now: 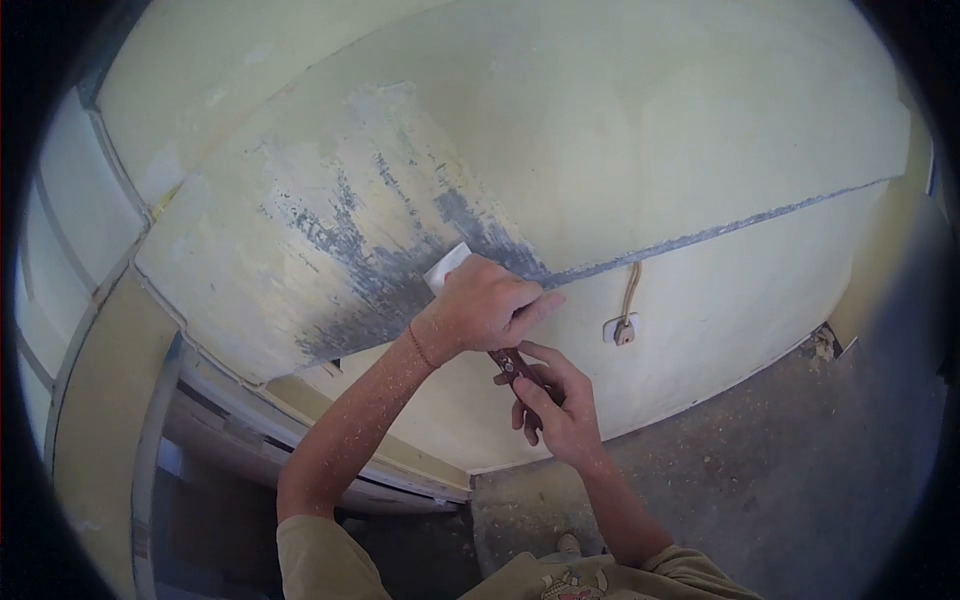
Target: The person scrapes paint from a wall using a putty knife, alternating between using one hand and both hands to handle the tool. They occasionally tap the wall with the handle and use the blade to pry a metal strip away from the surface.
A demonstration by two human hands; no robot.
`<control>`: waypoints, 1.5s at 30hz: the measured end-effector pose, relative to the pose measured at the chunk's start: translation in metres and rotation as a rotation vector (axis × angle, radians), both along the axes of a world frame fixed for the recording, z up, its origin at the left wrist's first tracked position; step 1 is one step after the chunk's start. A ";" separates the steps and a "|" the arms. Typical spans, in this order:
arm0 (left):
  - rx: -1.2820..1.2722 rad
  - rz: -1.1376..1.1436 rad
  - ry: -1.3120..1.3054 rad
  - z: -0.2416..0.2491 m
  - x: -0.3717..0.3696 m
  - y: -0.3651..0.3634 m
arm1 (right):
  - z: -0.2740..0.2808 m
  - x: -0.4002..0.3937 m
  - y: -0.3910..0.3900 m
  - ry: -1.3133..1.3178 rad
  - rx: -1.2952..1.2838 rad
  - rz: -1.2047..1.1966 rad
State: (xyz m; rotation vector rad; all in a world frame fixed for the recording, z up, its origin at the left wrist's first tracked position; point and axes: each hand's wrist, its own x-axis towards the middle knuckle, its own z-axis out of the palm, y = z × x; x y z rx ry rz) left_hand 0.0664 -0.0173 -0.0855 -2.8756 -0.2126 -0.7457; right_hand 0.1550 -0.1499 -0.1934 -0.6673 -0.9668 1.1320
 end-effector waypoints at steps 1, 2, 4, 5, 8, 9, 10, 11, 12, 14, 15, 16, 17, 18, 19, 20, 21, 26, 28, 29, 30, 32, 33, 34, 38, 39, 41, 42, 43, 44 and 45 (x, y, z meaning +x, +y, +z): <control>0.041 0.007 0.002 0.002 -0.002 0.006 | 0.003 -0.003 0.003 0.004 -0.022 -0.011; 0.042 0.001 0.001 0.002 -0.004 0.011 | 0.002 -0.007 0.007 0.004 -0.021 -0.017; 0.056 -0.052 -0.057 0.002 -0.004 0.018 | -0.005 -0.017 0.012 -0.010 -0.036 -0.137; 0.063 -0.060 -0.059 0.002 -0.003 0.019 | -0.007 -0.021 0.013 -0.011 -0.029 -0.145; 0.073 -0.054 -0.022 0.001 -0.001 0.019 | -0.008 -0.031 0.012 0.005 -0.035 -0.232; 0.089 -0.044 0.005 0.003 -0.001 0.019 | -0.006 -0.035 0.014 0.011 -0.038 -0.246; 0.101 -0.034 0.034 0.009 0.000 0.015 | -0.003 -0.038 0.014 0.017 -0.045 -0.261; 0.093 -0.040 0.033 0.018 0.001 0.015 | 0.004 -0.036 0.015 0.015 -0.053 -0.266; 0.053 -0.046 0.023 0.030 0.003 0.016 | 0.014 -0.033 0.016 0.020 -0.022 -0.233; -0.018 0.001 0.062 0.028 -0.006 0.016 | 0.022 -0.038 0.010 0.018 0.003 -0.162; -0.019 0.010 0.049 0.020 -0.006 0.016 | 0.019 -0.032 0.001 0.001 -0.082 -0.135; -0.013 -0.024 0.051 0.013 -0.004 0.019 | 0.017 -0.027 -0.003 -0.017 -0.162 -0.119; -0.015 -0.063 0.060 0.012 0.000 0.016 | 0.018 -0.029 -0.003 -0.023 -0.164 -0.126; -0.020 -0.072 0.065 0.013 -0.001 0.015 | 0.018 -0.036 -0.002 0.004 -0.147 -0.143; -0.037 -0.027 0.103 0.018 -0.003 0.014 | 0.018 -0.040 0.000 0.031 -0.123 -0.163; -0.057 0.020 0.137 0.022 -0.003 0.013 | 0.017 -0.037 0.001 0.031 -0.124 -0.173; -0.064 0.015 0.132 0.020 -0.001 0.013 | 0.015 -0.034 0.002 0.040 -0.126 -0.150; -0.048 0.100 0.139 0.028 -0.002 0.013 | 0.019 -0.025 0.008 -0.057 -0.117 -0.139; -0.069 0.056 0.112 0.021 0.001 0.012 | 0.021 -0.029 0.005 -0.018 -0.127 -0.137; -0.077 0.020 0.100 0.019 -0.002 0.011 | 0.019 -0.031 0.003 -0.010 -0.133 -0.133; -0.075 0.025 0.107 0.021 -0.005 0.011 | 0.020 -0.032 0.000 0.005 -0.164 -0.136; -0.078 0.029 0.090 0.026 -0.005 0.014 | 0.023 -0.032 0.001 0.007 -0.197 -0.144; -0.083 0.028 0.084 0.029 -0.003 0.014 | 0.027 -0.035 0.005 0.013 -0.162 -0.142; -0.111 0.034 0.044 0.034 -0.002 0.013 | 0.032 -0.039 0.005 0.026 -0.129 -0.138; -0.034 -0.072 0.002 0.015 -0.001 0.018 | 0.030 -0.033 -0.002 0.049 -0.262 -0.101; -0.057 -0.004 0.055 0.020 -0.003 0.017 | 0.028 -0.038 0.002 0.058 -0.227 -0.122; -0.089 0.056 0.121 0.023 -0.003 0.015 | 0.023 -0.040 0.003 0.080 -0.204 -0.151; -0.063 0.054 0.114 0.024 -0.002 0.015 | 0.022 -0.038 0.005 0.057 -0.182 -0.154; -0.035 0.058 0.103 0.026 -0.003 0.015 | 0.023 -0.037 0.007 0.029 -0.160 -0.151; -0.041 -0.043 0.014 0.019 0.000 0.015 | 0.021 -0.036 0.004 0.032 -0.163 -0.145; -0.035 -0.042 0.015 0.018 -0.002 0.018 | 0.017 -0.032 0.001 0.013 -0.191 -0.136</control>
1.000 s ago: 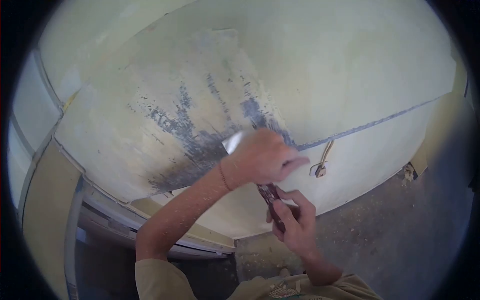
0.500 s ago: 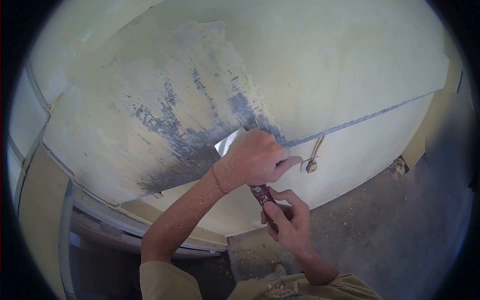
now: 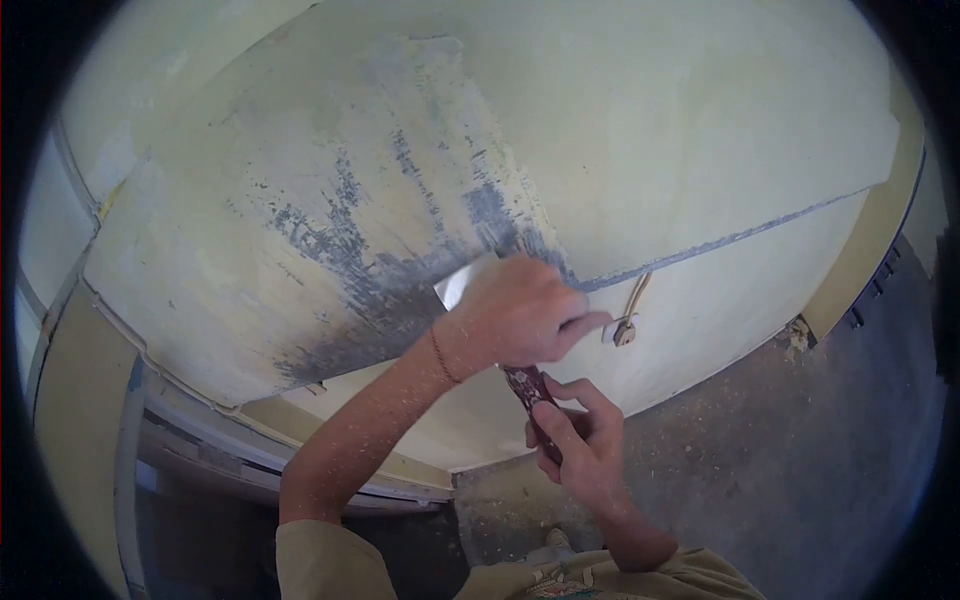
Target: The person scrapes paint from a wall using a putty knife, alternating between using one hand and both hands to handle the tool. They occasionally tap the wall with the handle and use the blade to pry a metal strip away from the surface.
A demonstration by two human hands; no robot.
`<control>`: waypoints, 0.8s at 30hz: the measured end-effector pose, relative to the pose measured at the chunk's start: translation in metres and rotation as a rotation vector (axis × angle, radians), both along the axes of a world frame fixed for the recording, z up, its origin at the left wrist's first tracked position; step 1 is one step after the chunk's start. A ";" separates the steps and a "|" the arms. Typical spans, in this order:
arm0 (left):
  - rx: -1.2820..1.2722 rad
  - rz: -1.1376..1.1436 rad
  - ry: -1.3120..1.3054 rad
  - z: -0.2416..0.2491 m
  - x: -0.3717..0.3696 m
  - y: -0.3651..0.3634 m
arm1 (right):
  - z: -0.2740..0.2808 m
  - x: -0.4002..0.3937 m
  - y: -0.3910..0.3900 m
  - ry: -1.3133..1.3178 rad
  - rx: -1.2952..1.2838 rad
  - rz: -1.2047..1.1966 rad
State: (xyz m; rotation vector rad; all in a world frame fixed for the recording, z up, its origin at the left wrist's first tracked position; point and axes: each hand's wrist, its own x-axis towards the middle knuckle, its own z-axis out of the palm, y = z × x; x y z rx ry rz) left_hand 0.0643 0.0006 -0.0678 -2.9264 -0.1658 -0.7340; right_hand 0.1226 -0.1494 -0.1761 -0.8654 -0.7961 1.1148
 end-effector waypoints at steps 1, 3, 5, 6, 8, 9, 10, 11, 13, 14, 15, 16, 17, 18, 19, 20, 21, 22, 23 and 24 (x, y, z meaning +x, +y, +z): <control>-0.021 -0.017 -0.015 -0.001 0.000 0.002 | -0.001 0.003 -0.001 -0.020 -0.031 0.007; -0.079 -0.033 -0.120 0.011 0.000 0.000 | 0.014 -0.004 0.005 -0.016 0.014 -0.004; -0.071 -0.010 -0.059 0.007 0.001 0.000 | 0.013 -0.006 0.003 -0.001 0.048 -0.009; -0.053 0.022 -0.004 0.006 -0.002 0.000 | 0.004 -0.005 0.000 -0.017 0.034 -0.016; -0.020 -0.092 -0.075 -0.004 -0.001 0.003 | 0.002 -0.007 0.000 -0.041 0.032 -0.022; -0.062 -0.040 -0.033 0.000 -0.004 0.001 | 0.005 -0.010 0.000 -0.023 0.030 -0.020; -0.103 0.010 0.007 0.006 -0.004 0.000 | 0.007 -0.011 0.001 -0.007 0.029 -0.022; -0.108 0.007 -0.023 0.009 -0.003 -0.001 | 0.008 -0.009 0.000 -0.006 0.023 -0.027; -0.083 -0.001 -0.028 -0.002 0.000 -0.002 | 0.010 -0.004 0.000 0.035 -0.028 0.003; -0.048 -0.004 -0.029 -0.004 0.000 -0.006 | 0.008 -0.006 -0.002 0.039 -0.028 0.001; 0.036 -0.008 0.001 -0.003 0.000 -0.008 | 0.004 -0.007 -0.001 0.024 -0.027 -0.007; 0.042 -0.012 -0.003 0.002 0.000 -0.004 | 0.003 -0.006 -0.001 0.009 -0.030 -0.015; -0.030 0.010 -0.037 0.009 -0.003 0.001 | 0.004 -0.007 0.001 0.009 -0.032 -0.018; -0.106 0.036 -0.066 0.017 -0.005 0.000 | 0.010 -0.010 0.003 -0.004 0.010 -0.016; -0.082 0.027 -0.089 0.017 -0.005 -0.002 | 0.015 -0.012 0.006 -0.024 0.058 -0.010; -0.085 0.036 -0.096 0.009 -0.005 -0.002 | 0.013 -0.010 0.004 -0.030 0.055 -0.001; -0.052 0.016 -0.063 -0.004 -0.004 -0.003 | 0.008 -0.007 -0.002 -0.040 -0.001 0.013; -0.009 -0.009 -0.032 -0.011 -0.004 0.000 | 0.005 -0.004 -0.003 -0.052 -0.047 0.021; -0.022 -0.033 -0.083 -0.009 -0.005 0.002 | 0.009 -0.006 0.000 -0.052 -0.047 0.021; -0.026 -0.036 -0.080 0.001 -0.006 0.002 | 0.014 -0.010 0.004 -0.029 0.006 0.024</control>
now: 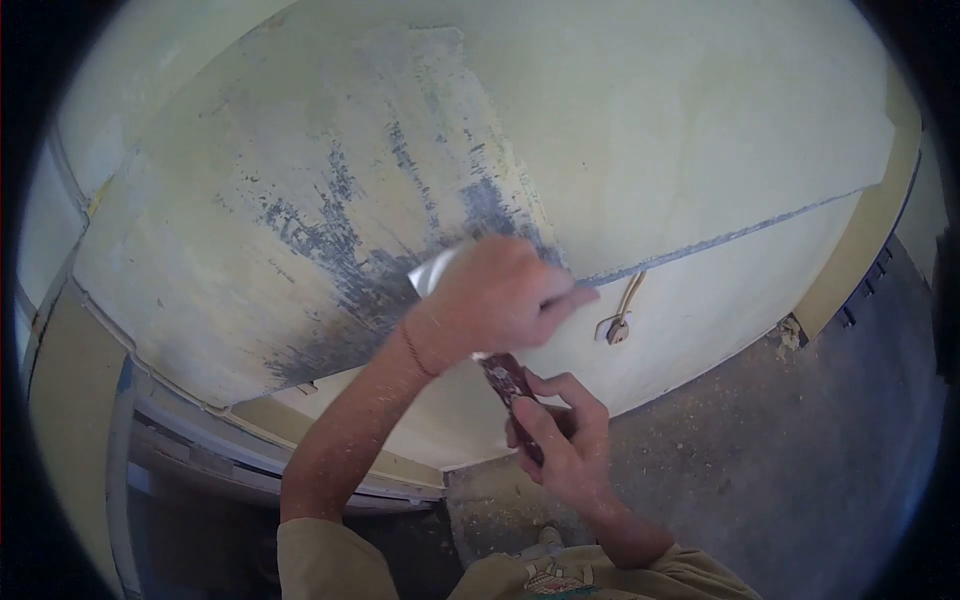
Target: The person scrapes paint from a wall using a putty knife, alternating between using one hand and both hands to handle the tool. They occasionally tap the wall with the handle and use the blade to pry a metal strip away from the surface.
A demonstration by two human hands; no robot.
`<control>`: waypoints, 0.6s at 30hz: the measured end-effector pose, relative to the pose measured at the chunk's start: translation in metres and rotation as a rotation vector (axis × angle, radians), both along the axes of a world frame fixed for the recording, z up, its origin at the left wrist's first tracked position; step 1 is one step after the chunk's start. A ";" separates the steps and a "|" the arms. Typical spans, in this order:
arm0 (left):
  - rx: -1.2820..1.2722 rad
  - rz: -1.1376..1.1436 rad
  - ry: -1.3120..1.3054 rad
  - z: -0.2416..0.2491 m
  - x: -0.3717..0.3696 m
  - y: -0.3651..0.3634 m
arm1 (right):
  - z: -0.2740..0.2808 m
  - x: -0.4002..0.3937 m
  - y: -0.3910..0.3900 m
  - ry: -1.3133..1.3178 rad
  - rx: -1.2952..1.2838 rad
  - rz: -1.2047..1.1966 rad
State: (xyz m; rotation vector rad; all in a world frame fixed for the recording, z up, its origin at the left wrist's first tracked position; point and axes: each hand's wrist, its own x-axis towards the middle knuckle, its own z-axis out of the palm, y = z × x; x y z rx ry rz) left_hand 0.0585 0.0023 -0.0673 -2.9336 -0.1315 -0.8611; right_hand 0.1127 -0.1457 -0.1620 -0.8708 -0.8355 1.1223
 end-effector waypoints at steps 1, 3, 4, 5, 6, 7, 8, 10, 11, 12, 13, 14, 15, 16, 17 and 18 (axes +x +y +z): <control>-0.026 0.031 -0.002 0.014 -0.001 0.000 | 0.003 -0.001 0.002 0.023 0.053 -0.001; -0.004 0.048 -0.016 0.018 -0.002 -0.004 | 0.000 0.003 -0.001 0.045 0.023 0.008; 0.000 0.048 -0.018 0.010 -0.002 -0.004 | 0.000 0.003 0.000 0.062 0.007 0.023; 0.010 0.044 0.011 0.004 -0.002 -0.005 | -0.002 0.001 0.001 0.062 0.011 0.023; 0.022 0.036 0.039 0.000 -0.002 -0.005 | -0.005 -0.001 0.001 0.042 0.017 0.012; -0.019 0.038 0.037 0.002 -0.005 0.002 | -0.007 -0.004 -0.001 0.026 0.017 -0.001; -0.019 0.032 0.032 0.011 -0.004 0.000 | -0.002 -0.003 0.001 0.020 0.016 -0.006; -0.069 0.076 -0.039 0.027 -0.007 -0.005 | 0.013 -0.004 0.004 0.006 0.044 0.033; 0.013 0.078 -0.017 0.014 -0.007 -0.003 | 0.009 -0.004 0.002 0.002 0.051 0.039; 0.018 0.084 -0.017 0.004 -0.009 -0.002 | -0.002 -0.003 -0.003 -0.012 -0.013 0.040; 0.015 0.083 0.014 0.001 -0.009 -0.004 | -0.002 -0.004 -0.004 -0.030 -0.072 0.039; 0.008 0.081 0.049 -0.002 -0.010 -0.005 | 0.001 -0.006 0.000 -0.029 -0.069 0.040; 0.006 0.081 0.052 0.002 -0.013 0.000 | 0.006 -0.011 0.005 -0.008 -0.016 0.031; -0.009 0.110 -0.002 0.023 -0.014 0.000 | 0.012 -0.012 0.007 0.008 0.033 0.021; -0.027 0.143 -0.051 0.033 -0.017 -0.001 | 0.010 -0.014 0.005 0.010 0.022 0.024; -0.024 0.148 -0.054 0.024 -0.018 0.000 | 0.009 -0.013 0.005 0.006 0.034 0.023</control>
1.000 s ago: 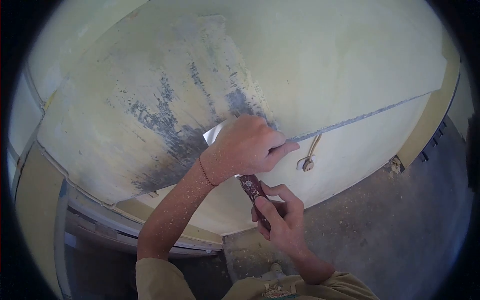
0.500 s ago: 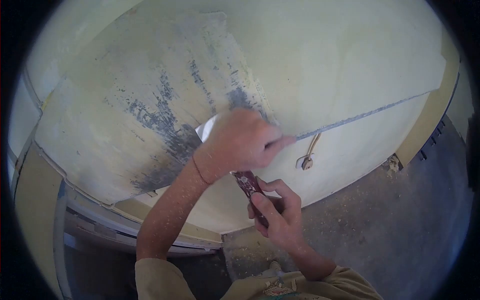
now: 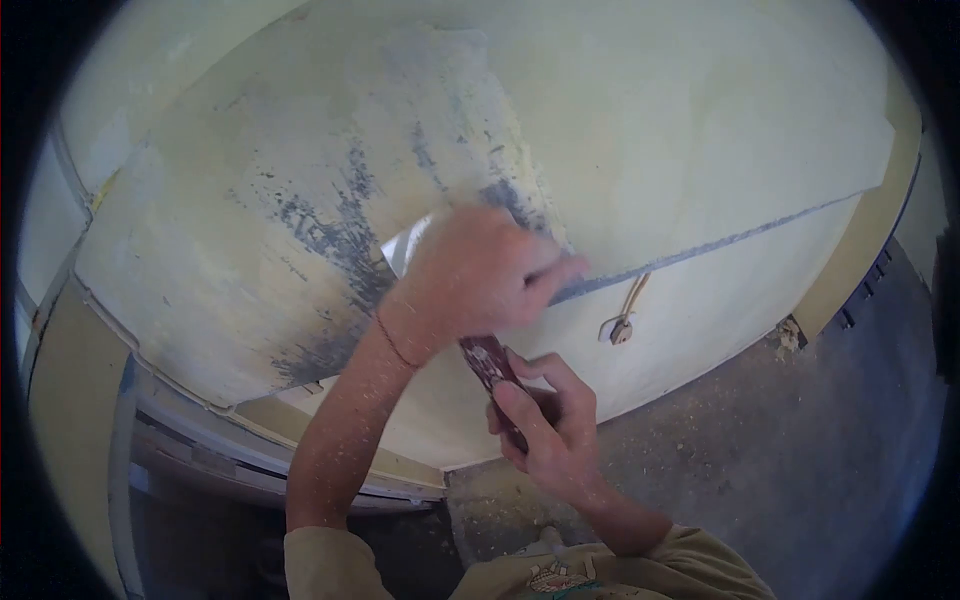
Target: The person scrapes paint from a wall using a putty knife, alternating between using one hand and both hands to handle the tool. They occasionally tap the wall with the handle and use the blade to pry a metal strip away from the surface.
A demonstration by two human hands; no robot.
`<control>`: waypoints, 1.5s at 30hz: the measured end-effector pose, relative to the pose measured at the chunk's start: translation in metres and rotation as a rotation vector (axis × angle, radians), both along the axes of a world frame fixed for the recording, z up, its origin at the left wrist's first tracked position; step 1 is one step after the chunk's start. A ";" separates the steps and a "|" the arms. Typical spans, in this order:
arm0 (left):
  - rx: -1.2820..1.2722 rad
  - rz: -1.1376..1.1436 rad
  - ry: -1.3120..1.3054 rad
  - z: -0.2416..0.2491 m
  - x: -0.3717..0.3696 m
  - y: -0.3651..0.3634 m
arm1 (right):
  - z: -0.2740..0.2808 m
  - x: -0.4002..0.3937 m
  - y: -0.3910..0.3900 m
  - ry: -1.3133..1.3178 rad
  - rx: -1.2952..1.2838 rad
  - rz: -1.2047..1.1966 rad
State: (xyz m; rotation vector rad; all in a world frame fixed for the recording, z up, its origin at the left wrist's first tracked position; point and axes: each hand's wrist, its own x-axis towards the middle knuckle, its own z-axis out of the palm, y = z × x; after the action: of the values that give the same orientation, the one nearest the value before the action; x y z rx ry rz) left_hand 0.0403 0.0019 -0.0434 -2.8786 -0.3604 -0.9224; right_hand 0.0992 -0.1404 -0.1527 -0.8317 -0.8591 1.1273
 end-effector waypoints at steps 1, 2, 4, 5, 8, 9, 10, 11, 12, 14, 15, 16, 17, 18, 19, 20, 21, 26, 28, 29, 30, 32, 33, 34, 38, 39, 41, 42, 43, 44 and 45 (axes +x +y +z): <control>-0.005 -0.033 0.019 -0.016 -0.001 0.001 | 0.000 0.000 0.002 -0.008 0.016 0.001; -0.011 -0.066 0.039 -0.019 -0.002 -0.001 | -0.005 0.000 0.001 -0.013 0.025 0.008; -0.012 -0.061 0.043 -0.020 -0.004 0.001 | -0.012 0.000 -0.004 -0.009 -0.087 0.017; -0.033 -0.060 0.056 -0.022 -0.005 0.000 | -0.014 -0.001 -0.001 -0.006 -0.092 0.015; -0.028 0.016 -0.018 0.011 -0.011 -0.003 | 0.003 -0.002 0.005 -0.041 0.033 0.033; 0.035 -0.033 0.006 0.003 -0.012 -0.001 | -0.001 -0.001 0.004 -0.043 0.024 0.031; 0.044 -0.030 0.002 -0.008 -0.012 0.001 | -0.003 -0.002 0.002 -0.047 0.015 0.027; 0.077 -0.057 0.007 -0.013 -0.011 -0.001 | -0.004 -0.005 0.003 -0.053 0.029 0.026; 0.103 -0.084 0.015 -0.017 -0.011 -0.001 | -0.005 -0.008 0.002 -0.053 0.017 0.013; 0.049 -0.067 0.041 -0.010 -0.014 0.003 | -0.006 -0.009 0.001 -0.047 -0.010 -0.004; 0.018 -0.041 0.060 -0.006 -0.015 -0.001 | -0.003 -0.007 0.002 -0.048 -0.015 0.007; -0.008 -0.012 0.076 -0.005 -0.017 -0.003 | -0.001 -0.005 0.002 -0.052 -0.015 0.022; -0.015 0.000 0.104 -0.011 -0.016 -0.004 | -0.004 -0.005 -0.001 -0.054 -0.019 0.025; -0.010 -0.002 0.103 -0.015 -0.016 -0.005 | -0.003 -0.006 -0.004 -0.070 -0.056 0.017; 0.022 -0.035 0.054 -0.017 -0.015 -0.004 | -0.002 -0.005 -0.004 -0.088 -0.087 0.004; 0.042 -0.069 0.012 -0.022 -0.014 -0.004 | -0.004 -0.007 -0.002 -0.085 -0.089 -0.005; 0.038 -0.079 0.011 -0.022 -0.016 0.002 | -0.002 -0.010 0.003 -0.091 -0.022 -0.010; 0.026 -0.051 0.002 -0.020 -0.022 -0.005 | 0.001 -0.014 -0.001 -0.061 -0.006 -0.002; -0.037 -0.078 -0.007 -0.010 -0.028 0.004 | 0.003 -0.019 0.000 -0.098 -0.022 -0.015; -0.107 -0.110 -0.017 -0.004 -0.028 0.006 | 0.004 -0.018 0.003 -0.100 -0.020 -0.016; -0.112 -0.112 -0.018 -0.005 -0.028 0.005 | 0.010 -0.017 0.007 -0.095 0.005 -0.005; -0.073 -0.058 -0.059 -0.002 -0.029 0.004 | 0.013 -0.018 0.005 -0.095 0.039 0.010; -0.062 -0.050 0.014 -0.012 -0.032 0.000 | 0.002 -0.019 -0.004 -0.075 -0.058 0.011; -0.053 -0.047 0.011 -0.015 -0.035 0.003 | -0.004 -0.019 -0.007 -0.053 -0.153 0.011; -0.077 -0.053 -0.027 0.000 -0.038 0.005 | 0.006 -0.028 0.005 -0.083 -0.011 -0.010; -0.068 -0.029 -0.080 0.007 -0.039 0.005 | 0.007 -0.027 0.006 -0.091 0.000 -0.007; -0.003 -0.050 -0.063 -0.006 -0.039 -0.004 | 0.006 -0.029 0.006 -0.098 0.015 -0.003; 0.071 -0.075 -0.042 -0.007 -0.039 -0.007 | 0.008 -0.031 0.004 -0.090 -0.001 -0.004; 0.074 -0.081 -0.040 -0.005 -0.040 -0.003 | 0.010 -0.033 0.002 -0.078 -0.021 -0.009; -0.009 -0.107 -0.084 0.001 -0.043 0.004 | 0.011 -0.031 0.005 -0.075 -0.020 -0.018; -0.095 -0.133 -0.135 0.005 -0.042 0.008 | 0.018 -0.027 0.011 -0.093 0.004 -0.002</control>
State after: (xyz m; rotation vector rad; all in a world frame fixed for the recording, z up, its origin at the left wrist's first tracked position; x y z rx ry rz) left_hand -0.0019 0.0098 -0.0383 -2.9652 -0.2312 -1.1558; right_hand 0.0719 -0.1296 -0.1347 -0.8877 -0.9369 1.0912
